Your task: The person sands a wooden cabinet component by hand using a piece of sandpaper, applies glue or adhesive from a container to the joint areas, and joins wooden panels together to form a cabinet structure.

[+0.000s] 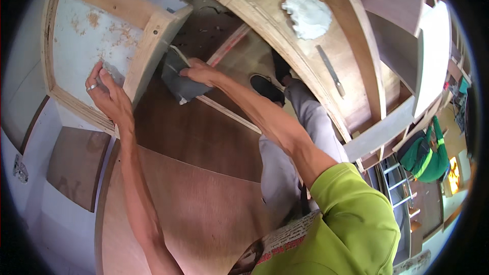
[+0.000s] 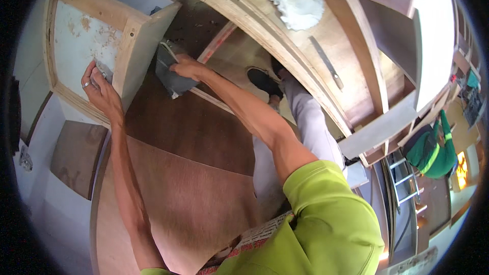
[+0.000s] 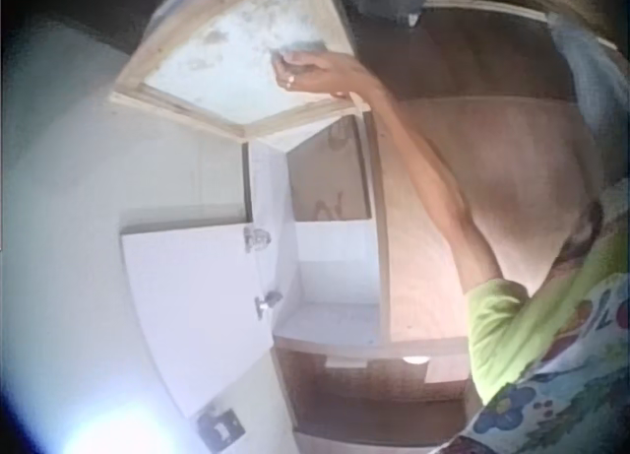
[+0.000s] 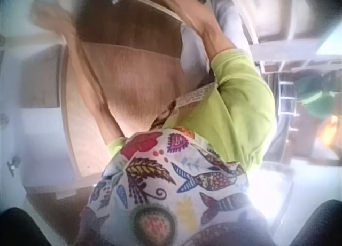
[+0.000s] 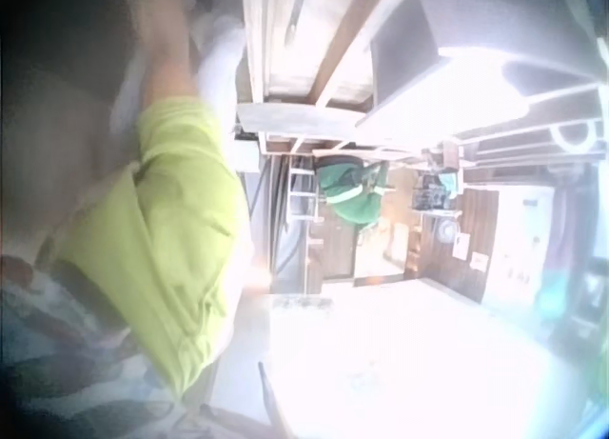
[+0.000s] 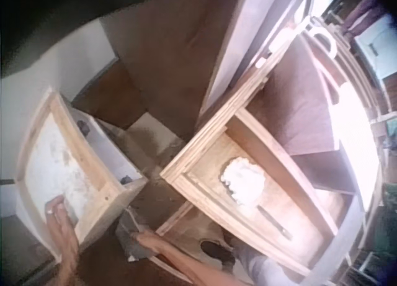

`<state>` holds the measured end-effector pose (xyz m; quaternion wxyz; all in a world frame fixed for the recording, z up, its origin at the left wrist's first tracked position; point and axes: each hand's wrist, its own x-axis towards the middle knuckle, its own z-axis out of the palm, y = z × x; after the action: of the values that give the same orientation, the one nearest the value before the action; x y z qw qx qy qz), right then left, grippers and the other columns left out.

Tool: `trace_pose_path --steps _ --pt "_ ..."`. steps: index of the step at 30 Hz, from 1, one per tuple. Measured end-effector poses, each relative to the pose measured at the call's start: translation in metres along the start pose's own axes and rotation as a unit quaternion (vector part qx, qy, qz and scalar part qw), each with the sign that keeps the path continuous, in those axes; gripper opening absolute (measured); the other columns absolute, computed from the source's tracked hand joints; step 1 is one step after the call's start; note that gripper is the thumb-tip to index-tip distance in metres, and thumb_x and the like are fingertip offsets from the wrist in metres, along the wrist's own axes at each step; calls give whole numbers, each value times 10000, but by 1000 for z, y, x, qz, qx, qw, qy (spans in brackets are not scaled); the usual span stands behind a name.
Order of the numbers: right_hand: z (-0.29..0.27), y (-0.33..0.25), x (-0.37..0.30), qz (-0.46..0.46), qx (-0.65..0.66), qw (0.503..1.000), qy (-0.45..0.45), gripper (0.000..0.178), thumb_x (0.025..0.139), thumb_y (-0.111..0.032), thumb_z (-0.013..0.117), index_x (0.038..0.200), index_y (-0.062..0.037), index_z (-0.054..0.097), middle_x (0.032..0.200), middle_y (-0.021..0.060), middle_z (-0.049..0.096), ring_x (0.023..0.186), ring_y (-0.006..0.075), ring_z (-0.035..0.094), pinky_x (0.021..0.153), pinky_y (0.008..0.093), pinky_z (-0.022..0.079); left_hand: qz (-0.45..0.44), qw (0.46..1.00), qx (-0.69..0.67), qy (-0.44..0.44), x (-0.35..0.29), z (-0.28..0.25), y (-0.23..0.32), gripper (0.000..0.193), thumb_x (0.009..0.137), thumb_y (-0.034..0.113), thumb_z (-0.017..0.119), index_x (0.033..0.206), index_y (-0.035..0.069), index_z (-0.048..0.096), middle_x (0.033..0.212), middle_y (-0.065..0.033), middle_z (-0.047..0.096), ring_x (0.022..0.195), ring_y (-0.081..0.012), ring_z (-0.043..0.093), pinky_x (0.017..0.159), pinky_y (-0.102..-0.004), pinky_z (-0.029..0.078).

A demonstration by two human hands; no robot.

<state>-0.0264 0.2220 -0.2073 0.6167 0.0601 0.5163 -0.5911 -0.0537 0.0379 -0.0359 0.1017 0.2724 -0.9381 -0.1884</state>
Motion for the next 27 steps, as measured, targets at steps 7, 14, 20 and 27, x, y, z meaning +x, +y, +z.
trace_pose_path --steps 7,14,20,27 --pt "-109 -86 -253 -85 -53 991 88 690 870 -204 710 1456 -26 391 1368 110 518 1251 185 472 1044 319 388 12 1000 -7 11 -9 -7 -1 265 983 173 497 1137 8 638 1114 -167 614 1063 -330 535 941 -421 414" --pt "-210 -98 -321 -107 -288 855 417 752 812 -273 772 1419 -1 421 1379 189 512 1231 275 528 1059 355 399 53 999 9 0 3 -4 -2 235 964 135 513 1128 15 631 1117 -168 613 1058 -337 528 946 -416 405" --pt "-75 -84 -236 -341 -292 774 447 295 939 -47 554 1221 37 566 1202 176 630 1105 286 615 992 386 454 32 999 22 12 -8 -10 -9 239 961 143 522 1133 17 630 1109 -158 615 1063 -326 531 934 -414 414" --pt "-30 -59 55 -142 497 815 262 529 1001 -421 431 1382 -55 422 1405 106 463 1257 255 471 1060 465 364 11 1000 -5 1 3 -4 4 246 964 156 523 1119 -2 629 1087 -159 613 1040 -327 542 898 -411 432"
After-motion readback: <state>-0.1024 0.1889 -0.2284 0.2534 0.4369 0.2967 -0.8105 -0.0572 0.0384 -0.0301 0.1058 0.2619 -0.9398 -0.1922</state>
